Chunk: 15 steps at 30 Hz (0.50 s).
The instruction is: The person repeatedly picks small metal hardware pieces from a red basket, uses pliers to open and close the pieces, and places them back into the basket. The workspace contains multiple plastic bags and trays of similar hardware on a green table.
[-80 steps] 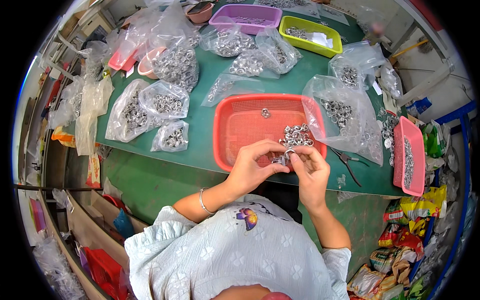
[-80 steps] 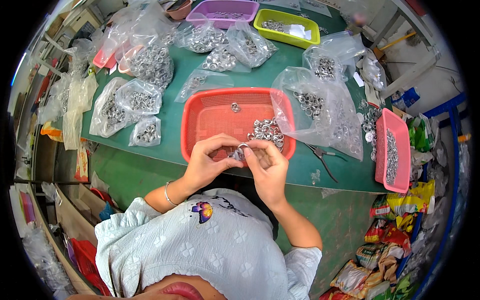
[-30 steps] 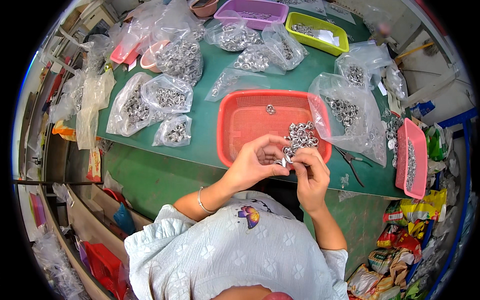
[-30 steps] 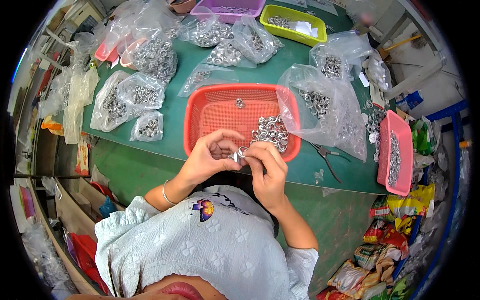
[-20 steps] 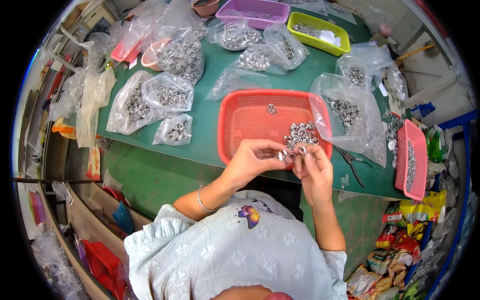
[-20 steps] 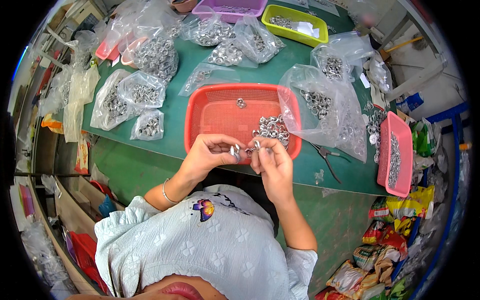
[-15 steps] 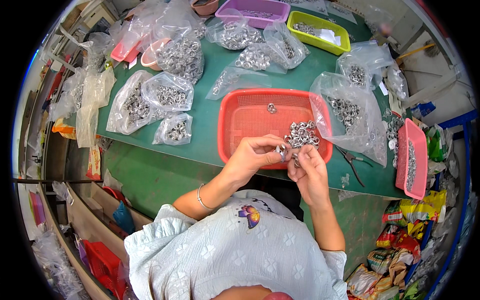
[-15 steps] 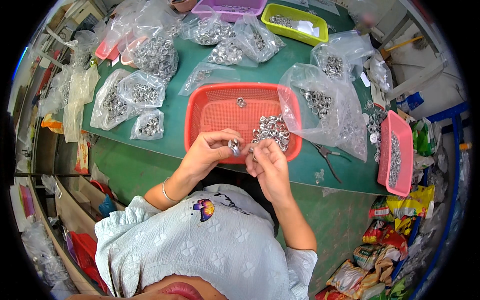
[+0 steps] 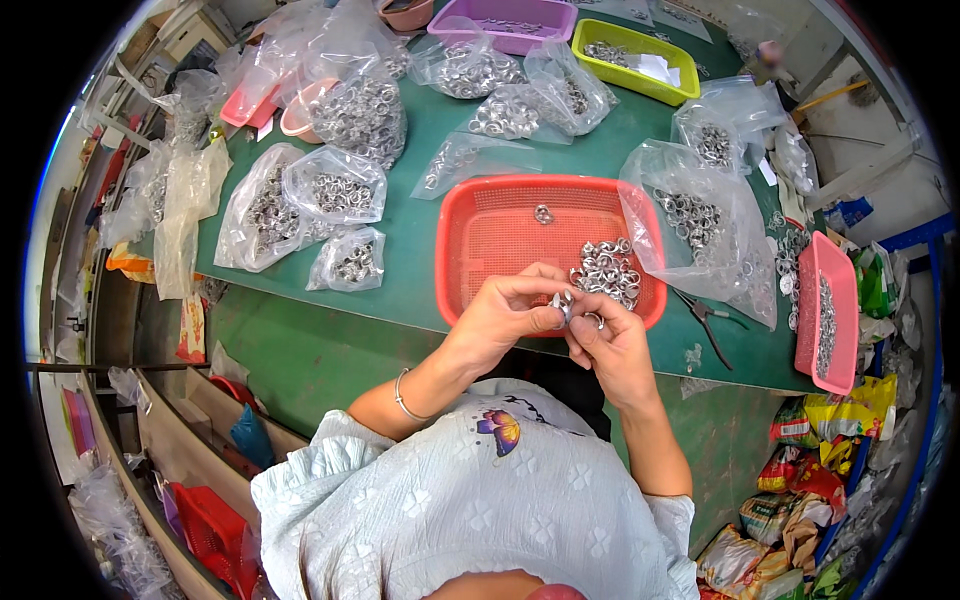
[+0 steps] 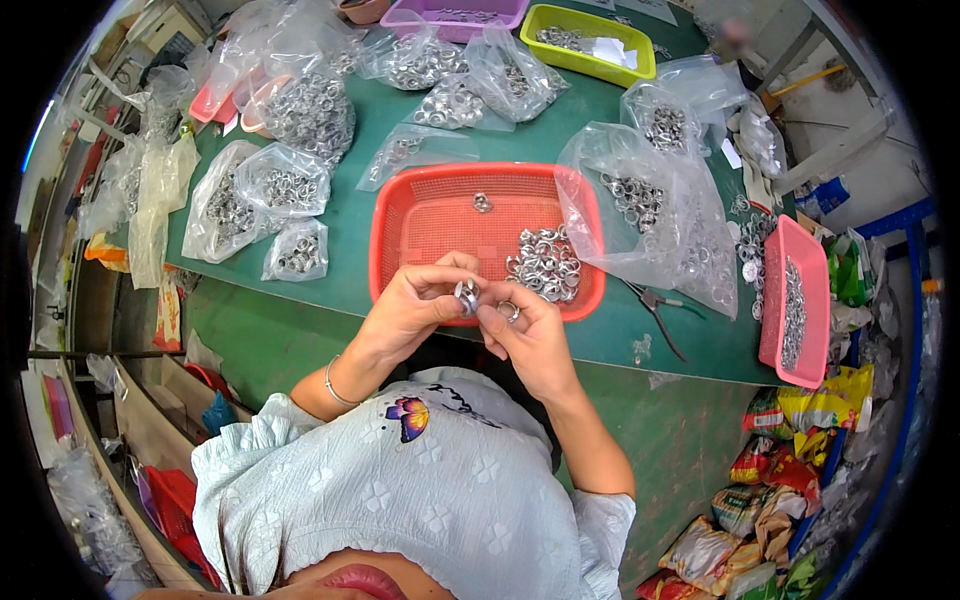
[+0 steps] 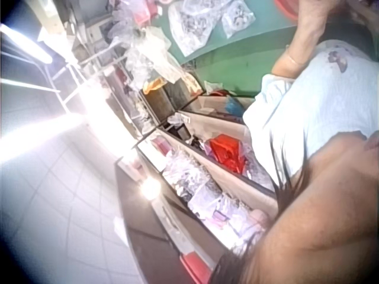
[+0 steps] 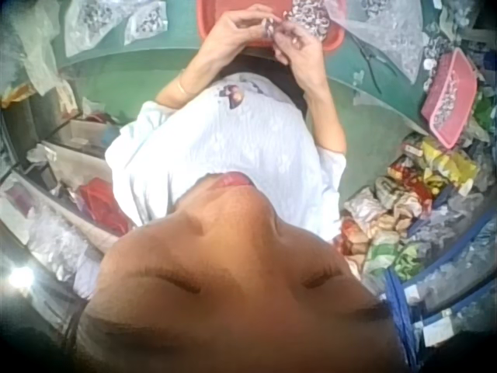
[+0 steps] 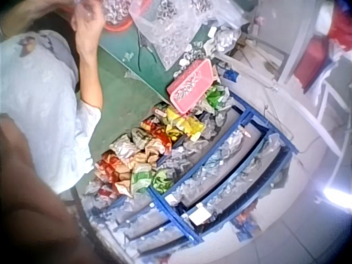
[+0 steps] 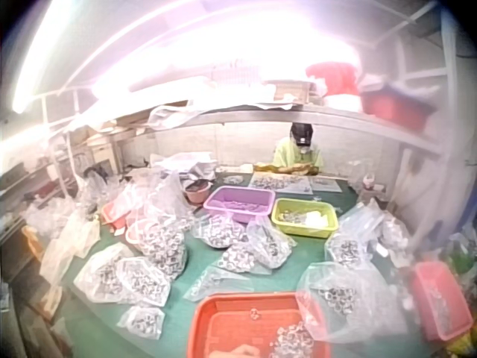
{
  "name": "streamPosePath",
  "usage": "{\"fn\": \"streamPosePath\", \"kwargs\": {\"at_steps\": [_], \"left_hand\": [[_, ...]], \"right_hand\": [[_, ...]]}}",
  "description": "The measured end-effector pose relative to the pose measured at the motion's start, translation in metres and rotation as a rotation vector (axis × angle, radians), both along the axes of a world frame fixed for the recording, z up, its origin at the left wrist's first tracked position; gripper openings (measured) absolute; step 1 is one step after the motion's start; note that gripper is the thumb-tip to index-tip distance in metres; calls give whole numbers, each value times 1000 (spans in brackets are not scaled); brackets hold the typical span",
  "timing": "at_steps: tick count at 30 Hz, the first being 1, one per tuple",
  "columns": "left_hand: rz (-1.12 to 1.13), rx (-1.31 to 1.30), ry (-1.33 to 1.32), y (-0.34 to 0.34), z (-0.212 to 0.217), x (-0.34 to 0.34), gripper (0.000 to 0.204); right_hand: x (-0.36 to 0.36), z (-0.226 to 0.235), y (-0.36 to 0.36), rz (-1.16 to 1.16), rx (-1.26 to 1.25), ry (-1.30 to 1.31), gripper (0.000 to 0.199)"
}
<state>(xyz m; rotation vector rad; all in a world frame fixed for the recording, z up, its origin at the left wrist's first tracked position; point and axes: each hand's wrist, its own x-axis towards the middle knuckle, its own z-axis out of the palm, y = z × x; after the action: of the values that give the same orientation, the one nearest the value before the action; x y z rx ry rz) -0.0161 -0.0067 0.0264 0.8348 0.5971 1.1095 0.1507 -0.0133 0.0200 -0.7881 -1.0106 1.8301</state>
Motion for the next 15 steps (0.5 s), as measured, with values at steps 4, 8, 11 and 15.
{"fn": "streamPosePath", "kwargs": {"at_steps": [4, 8, 11, 15], "left_hand": [[31, 92, 95, 0, 2, -1, 25], [71, 100, 152, -2, 8, 0, 27], [77, 114, 222, -4, 10, -2, 29], [78, 118, 350, -7, 14, -3, 30]], "right_hand": [[-5, 6, -2, -156, 169, -119, 6], [-6, 11, -5, -258, 366, -308, 6], [-5, 11, -5, -286, 490, -401, 6], [-6, 11, -5, -306, 585, -445, 7]]}}
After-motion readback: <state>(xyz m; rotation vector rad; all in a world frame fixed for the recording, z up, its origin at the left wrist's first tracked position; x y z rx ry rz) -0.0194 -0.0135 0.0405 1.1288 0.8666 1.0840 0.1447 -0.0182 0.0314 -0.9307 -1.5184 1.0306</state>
